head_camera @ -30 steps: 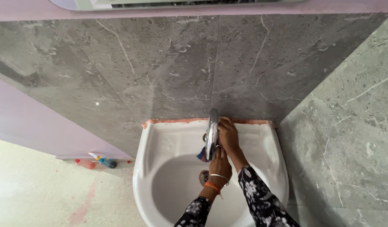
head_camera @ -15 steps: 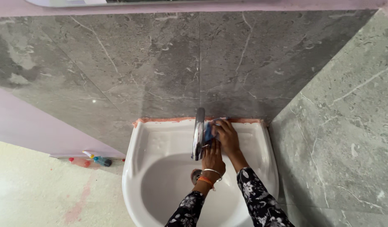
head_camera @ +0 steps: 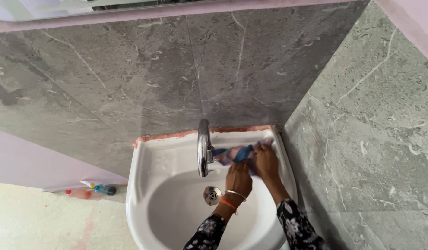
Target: The person uses a blue cloth to wipe the faucet, basin, and surrounding tiled wall of a white bathroom sink. They repeatedly rub the surfaces and rinse the cloth under running water from the tap.
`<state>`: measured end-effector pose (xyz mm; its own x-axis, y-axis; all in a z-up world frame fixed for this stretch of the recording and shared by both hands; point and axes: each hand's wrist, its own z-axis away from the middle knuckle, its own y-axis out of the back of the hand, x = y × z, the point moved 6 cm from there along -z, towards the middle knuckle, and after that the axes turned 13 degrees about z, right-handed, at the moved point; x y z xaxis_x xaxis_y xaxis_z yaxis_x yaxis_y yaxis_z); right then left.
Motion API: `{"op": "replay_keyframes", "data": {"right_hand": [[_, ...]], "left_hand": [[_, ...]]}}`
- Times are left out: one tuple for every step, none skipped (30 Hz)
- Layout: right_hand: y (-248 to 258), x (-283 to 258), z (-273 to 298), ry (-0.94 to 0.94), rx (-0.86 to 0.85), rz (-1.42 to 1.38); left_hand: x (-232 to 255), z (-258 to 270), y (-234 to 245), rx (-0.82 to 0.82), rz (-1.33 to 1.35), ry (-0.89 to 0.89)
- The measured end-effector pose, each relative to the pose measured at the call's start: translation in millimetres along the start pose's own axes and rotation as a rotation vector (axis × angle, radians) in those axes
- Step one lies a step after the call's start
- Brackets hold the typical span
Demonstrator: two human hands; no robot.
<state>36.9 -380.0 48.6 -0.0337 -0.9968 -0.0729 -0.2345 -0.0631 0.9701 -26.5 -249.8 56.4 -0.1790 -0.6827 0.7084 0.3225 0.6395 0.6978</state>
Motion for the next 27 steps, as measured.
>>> {"op": "replay_keyframes", "data": {"right_hand": [[-0.8,-5.3,6.6,-0.057,-0.041,-0.043],[-0.7,-14.4,13.6,-0.032,-0.079,-0.104],[-0.7,-24.5,20.6,-0.006,-0.117,-0.165],[-1.2,-33.7,26.2,0.018,-0.156,-0.225],[5.8,-46.3,25.9,0.085,-0.044,-0.289],[12.9,-57.3,23.7,0.149,0.069,-0.349],[20.7,-63.6,23.5,0.214,0.184,-0.408],[20.8,-66.5,21.8,0.211,0.194,-0.374],[20.7,-67.1,16.3,0.209,0.203,-0.34],[21.6,-65.8,9.3,0.203,0.217,-0.307],[17.9,-61.2,4.7,0.167,0.143,-0.294],[13.9,-54.5,2.1,0.134,0.068,-0.281],[9.2,-47.1,0.3,0.102,-0.007,-0.267],[6.3,-41.3,2.4,0.09,-0.035,-0.223],[3.6,-32.5,5.5,0.078,-0.063,-0.18],[1.6,-22.0,6.0,0.067,-0.083,-0.129],[6.7,-19.9,8.8,0.102,0.039,-0.097],[11.7,-16.8,11.0,0.139,0.162,-0.058],[16.4,-14.1,13.4,0.176,0.284,-0.018],[9.4,-11.5,10.1,0.162,0.209,0.004],[1.8,-11.1,5.8,0.147,0.134,0.025],[-6.7,-12.3,5.1,0.132,0.054,0.044],[-11.5,-14.0,3.7,0.135,0.03,0.076],[-15.2,-16.0,0.4,0.137,0.007,0.108],[-17.9,-17.1,-1.9,0.14,-0.015,0.14],[-18.7,-15.3,-1.4,0.132,-0.033,0.108],[-18.5,-12.6,0.8,0.125,-0.051,0.075]], "left_hand": [[-7.4,0.1,0.5,-0.027,-0.015,0.062],[-16.1,0.3,-0.9,-0.056,-0.03,0.122],[-18.9,-1.5,8.2,0.084,-0.097,0.033],[-22.1,-3.7,15.2,0.221,-0.162,-0.061],[-24.5,-6.0,19.9,0.356,-0.225,-0.159],[-34.2,-12.9,18.1,0.36,-0.213,-0.144],[-43.3,-19.4,16.3,0.364,-0.201,-0.129],[-51.5,-22.2,13.8,0.367,-0.193,-0.11],[-55.8,-24.6,9.6,0.355,-0.155,-0.114],[-59.0,-30.1,9.1,0.343,-0.121,-0.122],[-60.1,-36.1,8.6,0.33,-0.087,-0.13],[-60.9,-44.3,3.6,0.262,-0.068,-0.105],[-61.0,-52.8,-1.8,0.194,-0.05,-0.08],[-64.4,-53.9,-7.6,0.123,-0.037,-0.048],[-62.6,-52.9,-11.8,0.1,-0.068,-0.098],[-56.7,-59.2,-17.4,0.082,-0.095,-0.157],[-51.2,-64.0,-23.8,0.065,-0.122,-0.217],[-46.3,-69.2,-30.8,0.087,-0.131,-0.225],[-41.9,-72.8,-37.7,0.11,-0.14,-0.232],[-39.4,-76.5,-41.5,0.135,-0.151,-0.239],[-39.2,-80.9,-44.5,0.127,-0.149,-0.248],[-42.1,-81.0,-46.8,0.115,-0.147,-0.251],[-44.6,-80.8,-48.9,0.104,-0.145,-0.255],[-48.8,-82.2,-50.4,0.072,-0.125,-0.223],[-52.8,-83.3,-51.0,0.039,-0.106,-0.191],[-55.0,-82.1,-53.8,0.004,-0.084,-0.158],[-52.8,-79.6,-53.4,0.023,-0.07,-0.19]]}}
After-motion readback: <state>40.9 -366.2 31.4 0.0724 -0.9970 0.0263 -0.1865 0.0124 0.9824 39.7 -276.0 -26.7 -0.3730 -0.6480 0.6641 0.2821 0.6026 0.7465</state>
